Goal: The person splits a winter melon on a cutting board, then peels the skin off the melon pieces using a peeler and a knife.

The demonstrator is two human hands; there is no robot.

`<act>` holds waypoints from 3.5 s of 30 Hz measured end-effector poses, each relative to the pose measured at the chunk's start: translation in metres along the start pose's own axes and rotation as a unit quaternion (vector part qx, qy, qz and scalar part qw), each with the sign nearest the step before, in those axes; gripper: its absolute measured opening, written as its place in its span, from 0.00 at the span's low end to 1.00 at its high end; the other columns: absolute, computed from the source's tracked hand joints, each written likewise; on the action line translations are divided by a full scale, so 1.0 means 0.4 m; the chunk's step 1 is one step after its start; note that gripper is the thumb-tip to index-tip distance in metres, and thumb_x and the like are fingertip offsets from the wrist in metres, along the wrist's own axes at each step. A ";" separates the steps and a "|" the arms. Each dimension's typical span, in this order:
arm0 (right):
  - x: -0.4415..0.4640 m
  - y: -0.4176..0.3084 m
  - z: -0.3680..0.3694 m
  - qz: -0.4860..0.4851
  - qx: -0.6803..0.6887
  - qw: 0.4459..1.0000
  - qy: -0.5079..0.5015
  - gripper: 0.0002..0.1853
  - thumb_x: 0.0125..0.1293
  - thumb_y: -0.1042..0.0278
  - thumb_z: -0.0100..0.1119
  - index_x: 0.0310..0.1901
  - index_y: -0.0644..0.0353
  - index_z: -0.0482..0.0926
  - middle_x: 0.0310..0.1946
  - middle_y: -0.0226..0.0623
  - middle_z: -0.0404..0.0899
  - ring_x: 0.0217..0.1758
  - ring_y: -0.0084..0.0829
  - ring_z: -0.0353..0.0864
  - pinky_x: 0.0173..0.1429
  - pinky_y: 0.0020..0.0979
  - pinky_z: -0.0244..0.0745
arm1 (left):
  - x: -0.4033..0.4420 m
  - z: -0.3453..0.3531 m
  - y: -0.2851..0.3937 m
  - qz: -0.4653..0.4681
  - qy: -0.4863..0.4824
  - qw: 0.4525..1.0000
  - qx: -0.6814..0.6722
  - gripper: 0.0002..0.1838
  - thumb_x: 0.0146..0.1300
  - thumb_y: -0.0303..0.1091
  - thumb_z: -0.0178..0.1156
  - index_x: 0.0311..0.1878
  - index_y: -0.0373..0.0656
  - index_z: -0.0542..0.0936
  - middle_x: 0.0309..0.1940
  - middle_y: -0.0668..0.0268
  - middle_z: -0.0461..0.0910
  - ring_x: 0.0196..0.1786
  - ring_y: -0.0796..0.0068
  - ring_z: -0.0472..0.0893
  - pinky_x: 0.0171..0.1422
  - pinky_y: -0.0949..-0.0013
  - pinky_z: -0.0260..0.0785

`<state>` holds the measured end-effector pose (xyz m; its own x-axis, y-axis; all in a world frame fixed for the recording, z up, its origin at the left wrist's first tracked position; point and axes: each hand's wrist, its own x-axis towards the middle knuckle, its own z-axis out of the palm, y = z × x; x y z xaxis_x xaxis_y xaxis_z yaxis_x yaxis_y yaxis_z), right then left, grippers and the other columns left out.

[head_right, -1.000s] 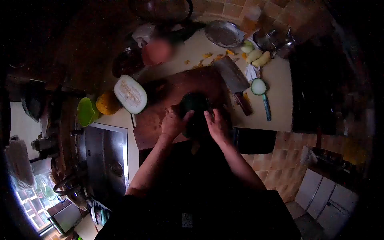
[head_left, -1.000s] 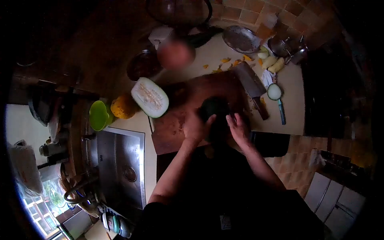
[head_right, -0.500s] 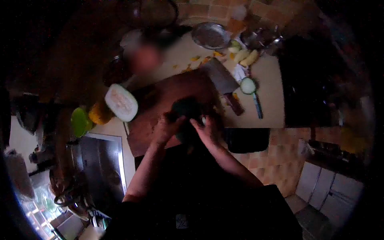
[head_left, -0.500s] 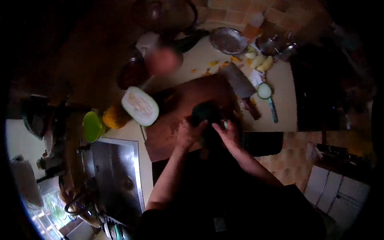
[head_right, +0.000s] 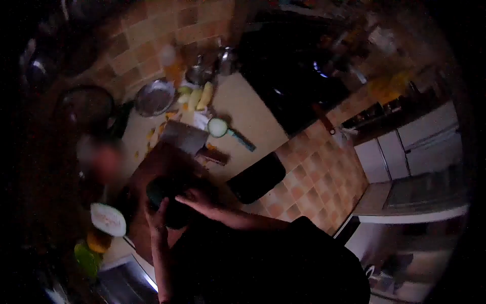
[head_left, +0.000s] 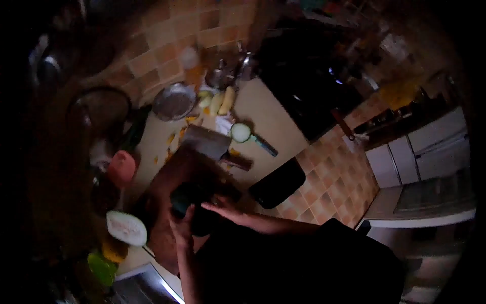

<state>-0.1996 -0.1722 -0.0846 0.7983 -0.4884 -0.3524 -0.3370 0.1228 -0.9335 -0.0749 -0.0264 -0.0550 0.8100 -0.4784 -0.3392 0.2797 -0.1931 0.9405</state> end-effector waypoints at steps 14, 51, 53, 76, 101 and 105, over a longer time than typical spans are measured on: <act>0.082 -0.042 -0.008 -0.088 -0.143 0.986 -0.019 0.28 0.66 0.54 0.74 0.62 0.60 0.80 0.55 0.34 0.85 0.61 0.29 0.81 0.68 0.34 0.73 | -0.072 -0.040 0.070 0.068 -0.012 0.997 -0.037 0.31 0.59 0.25 0.77 0.64 0.41 0.73 0.57 0.62 0.79 0.57 0.71 0.79 0.62 0.66 0.76; 0.055 -0.096 0.075 -0.204 -0.484 0.827 -0.200 0.21 0.75 0.52 0.62 0.60 0.56 0.78 0.50 0.49 0.86 0.52 0.53 0.86 0.52 0.47 0.81 | -0.366 -0.297 -0.091 -0.093 0.179 0.919 -0.339 0.31 0.61 0.24 0.73 0.67 0.34 0.73 0.59 0.60 0.81 0.59 0.63 0.81 0.65 0.60 0.75; 0.073 -0.099 0.096 -0.159 -0.464 0.847 -0.204 0.22 0.76 0.50 0.60 0.63 0.55 0.77 0.51 0.51 0.86 0.53 0.55 0.85 0.53 0.48 0.81 | -0.359 -0.312 -0.095 -0.075 0.166 0.908 -0.376 0.33 0.60 0.27 0.75 0.68 0.32 0.73 0.61 0.57 0.81 0.60 0.60 0.81 0.65 0.57 0.76; 0.071 0.076 0.085 0.025 -0.240 0.947 -0.210 0.29 0.79 0.44 0.57 0.68 0.59 0.74 0.58 0.47 0.83 0.62 0.42 0.82 0.65 0.39 0.75 | -0.217 -0.222 -0.142 0.032 0.334 0.813 0.476 0.36 0.67 0.59 0.64 0.67 0.39 0.76 0.60 0.53 0.77 0.61 0.48 0.75 0.69 0.45 0.66; 0.103 -0.119 0.136 -0.005 -0.303 0.953 0.020 0.24 0.82 0.46 0.49 0.70 0.47 0.76 0.65 0.39 0.82 0.68 0.46 0.80 0.68 0.39 0.75 | 0.065 -0.049 -0.110 0.154 0.235 0.863 0.419 0.28 0.79 0.49 0.50 0.75 0.46 0.71 0.64 0.49 0.75 0.64 0.47 0.74 0.66 0.46 0.69; 0.114 -0.109 0.169 -0.016 -0.305 0.950 0.057 0.22 0.82 0.47 0.48 0.67 0.45 0.79 0.61 0.41 0.84 0.62 0.50 0.83 0.67 0.42 0.77 | 0.091 -0.022 -0.101 0.119 0.243 0.865 0.422 0.28 0.80 0.50 0.48 0.76 0.47 0.70 0.69 0.55 0.73 0.71 0.49 0.70 0.72 0.44 0.63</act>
<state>-0.1150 -0.1415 -0.0645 0.7656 -0.5776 -0.2831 -0.5681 -0.4007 -0.7188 -0.0523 -0.0285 -0.1050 0.9713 -0.2140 0.1043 -0.2351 -0.7936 0.5613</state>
